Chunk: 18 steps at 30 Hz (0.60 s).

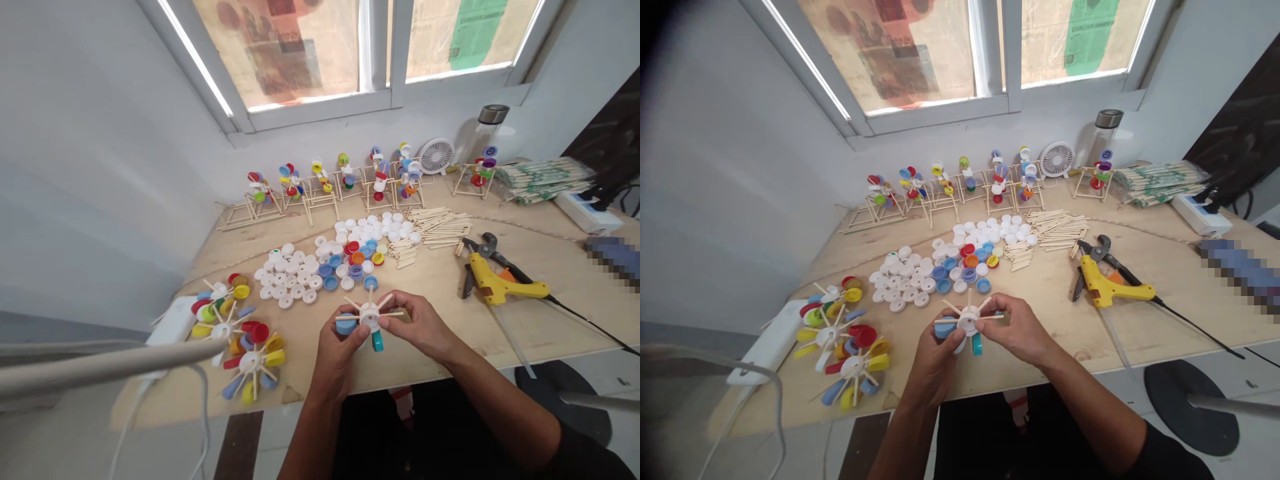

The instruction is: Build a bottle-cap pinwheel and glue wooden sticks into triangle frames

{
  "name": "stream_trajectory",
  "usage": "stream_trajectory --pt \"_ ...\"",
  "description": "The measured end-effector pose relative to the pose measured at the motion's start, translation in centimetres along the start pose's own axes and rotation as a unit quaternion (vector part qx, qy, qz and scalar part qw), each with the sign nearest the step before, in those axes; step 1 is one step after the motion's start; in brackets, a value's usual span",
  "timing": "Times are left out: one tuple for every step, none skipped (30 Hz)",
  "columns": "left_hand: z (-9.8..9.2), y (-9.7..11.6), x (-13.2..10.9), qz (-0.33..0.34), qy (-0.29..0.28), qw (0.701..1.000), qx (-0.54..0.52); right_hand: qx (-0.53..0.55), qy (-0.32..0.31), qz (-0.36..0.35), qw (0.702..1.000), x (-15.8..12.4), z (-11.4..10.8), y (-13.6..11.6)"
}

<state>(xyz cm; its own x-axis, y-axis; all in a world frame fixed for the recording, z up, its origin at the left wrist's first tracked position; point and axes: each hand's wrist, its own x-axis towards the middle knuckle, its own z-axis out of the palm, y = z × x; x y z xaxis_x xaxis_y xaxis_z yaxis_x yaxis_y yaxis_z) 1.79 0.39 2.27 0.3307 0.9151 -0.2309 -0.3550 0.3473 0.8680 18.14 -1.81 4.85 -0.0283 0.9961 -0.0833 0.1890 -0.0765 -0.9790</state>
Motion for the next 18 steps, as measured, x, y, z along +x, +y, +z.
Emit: stream_trajectory --pt "0.0 0.0 0.0 -0.005 0.003 1.0 -0.015 0.009 0.009 0.003 1.0 0.0 0.1 0.0" --pt "0.1 0.0 0.0 -0.013 0.006 0.999 -0.031 0.018 0.017 0.004 1.0 0.0 0.3 0.1" --pt "0.1 0.0 0.0 -0.021 0.01 0.999 -0.047 0.026 0.023 0.004 0.999 0.0 0.4 0.1" --pt "0.1 0.0 0.0 -0.029 0.013 0.998 -0.062 0.033 0.027 0.003 0.999 0.1 0.6 0.2" --pt "0.1 -0.1 0.0 -0.036 0.015 0.997 -0.074 0.038 0.03 0.0 0.999 0.1 0.8 0.3" --pt "0.1 -0.1 0.0 -0.042 0.017 0.996 -0.082 0.04 0.032 -0.001 0.999 0.1 1.0 0.3" --pt "0.1 -0.1 0.0 -0.046 0.019 0.995 -0.088 0.041 0.035 -0.002 0.999 0.1 1.1 0.4" --pt "0.1 -0.1 0.0 -0.049 0.022 0.994 -0.091 0.037 0.035 -0.003 0.999 0.1 1.2 0.3" --pt "0.0 -0.1 0.0 -0.05 0.026 0.994 -0.092 0.029 0.032 -0.005 0.999 0.1 1.3 0.3" --pt "0.0 -0.1 0.0 -0.051 0.031 0.994 -0.091 0.015 0.03 -0.01 0.999 -0.1 1.1 0.2" --pt "-0.1 -0.1 0.1 -0.05 0.039 0.994 -0.091 -0.002 0.032 -0.019 0.999 -0.2 0.8 0.1" --pt "-0.2 -0.1 0.1 -0.049 0.048 0.993 -0.093 -0.023 0.039 -0.029 0.999 -0.5 0.2 0.0" --pt "-0.4 -0.1 0.1 -0.047 0.06 0.992 -0.098 -0.048 0.054 -0.041 0.997 -0.8 -0.6 0.0" --pt "-0.5 -0.1 0.1 -0.046 0.072 0.991 -0.106 -0.076 0.078 -0.051 0.993 -1.2 -1.8 0.0" --pt "-0.7 0.0 0.1 -0.045 0.082 0.989 -0.116 -0.109 0.108 -0.06 0.986 -1.8 -3.2 0.3" --pt "-0.8 0.0 0.2 -0.045 0.087 0.987 -0.127 -0.149 0.142 -0.062 0.977 -2.4 -4.9 0.6" --pt "-0.9 0.1 0.2 -0.046 0.087 0.986 -0.138 -0.198 0.185 -0.061 0.961 -3.0 -6.8 1.1" --pt "-0.9 0.1 0.3 -0.046 0.086 0.984 -0.147 -0.256 0.227 -0.061 0.938 -3.7 -8.7 1.7"
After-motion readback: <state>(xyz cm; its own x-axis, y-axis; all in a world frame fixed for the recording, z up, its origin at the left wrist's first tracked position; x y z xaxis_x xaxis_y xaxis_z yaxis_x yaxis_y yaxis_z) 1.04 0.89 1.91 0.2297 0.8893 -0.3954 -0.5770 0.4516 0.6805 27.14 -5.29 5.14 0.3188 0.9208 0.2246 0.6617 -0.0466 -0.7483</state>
